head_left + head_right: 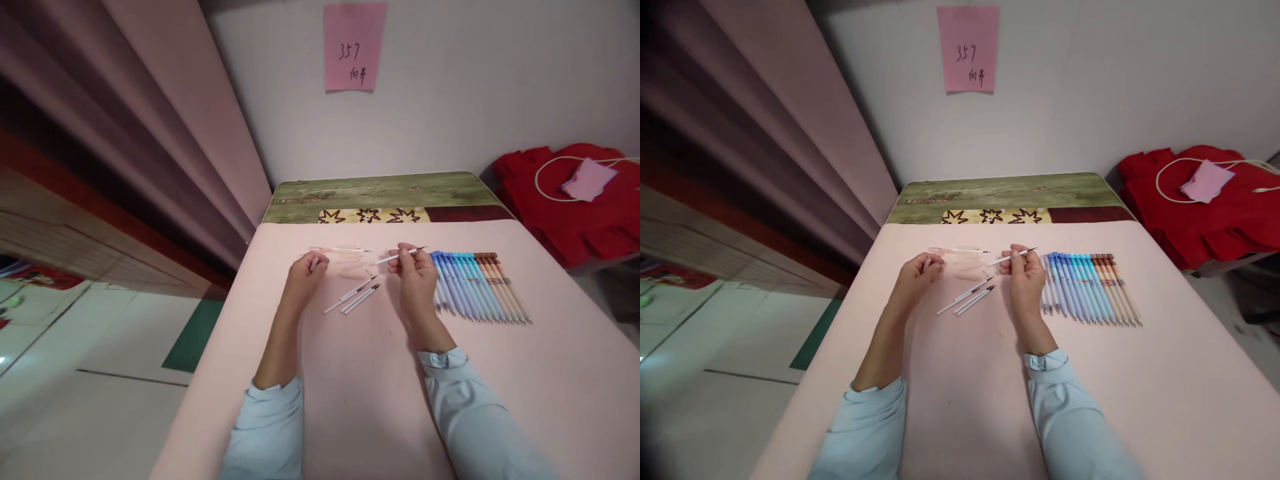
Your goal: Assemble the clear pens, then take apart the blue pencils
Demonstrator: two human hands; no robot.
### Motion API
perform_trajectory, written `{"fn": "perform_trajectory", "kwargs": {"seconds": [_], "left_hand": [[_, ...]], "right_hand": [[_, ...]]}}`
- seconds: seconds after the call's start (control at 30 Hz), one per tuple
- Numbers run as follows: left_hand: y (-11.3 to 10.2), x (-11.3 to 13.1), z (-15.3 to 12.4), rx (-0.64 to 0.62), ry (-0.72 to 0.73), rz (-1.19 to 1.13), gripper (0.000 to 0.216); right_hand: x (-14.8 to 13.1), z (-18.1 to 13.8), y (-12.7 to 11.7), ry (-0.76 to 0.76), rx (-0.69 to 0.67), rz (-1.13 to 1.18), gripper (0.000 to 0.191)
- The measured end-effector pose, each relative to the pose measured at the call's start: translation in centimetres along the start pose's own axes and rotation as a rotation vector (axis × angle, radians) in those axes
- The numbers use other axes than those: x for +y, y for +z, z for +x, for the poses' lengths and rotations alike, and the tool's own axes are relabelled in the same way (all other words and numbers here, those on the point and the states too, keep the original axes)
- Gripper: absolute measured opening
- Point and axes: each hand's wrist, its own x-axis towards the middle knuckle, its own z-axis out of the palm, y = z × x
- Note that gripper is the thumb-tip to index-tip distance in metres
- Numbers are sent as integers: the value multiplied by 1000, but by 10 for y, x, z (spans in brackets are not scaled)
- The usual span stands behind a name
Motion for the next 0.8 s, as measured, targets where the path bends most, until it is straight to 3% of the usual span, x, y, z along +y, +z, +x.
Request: {"fn": "perform_trajectory", "kwargs": {"seconds": [0.17,0.33,0.63,0.8], "left_hand": [[28,5,-8,-114,178,437,14],[47,9,-16,-191,182,698,21],[43,12,-18,-196,266,768,19],[45,8,-16,-183,223,592,24]], "right_hand": [[-4,-4,2,49,-40,2,34],[-2,-4,2,33,-61,24,33],[-5,-10,6,128,-135,31,34],[-8,-12,7,90,-166,-19,36]]}}
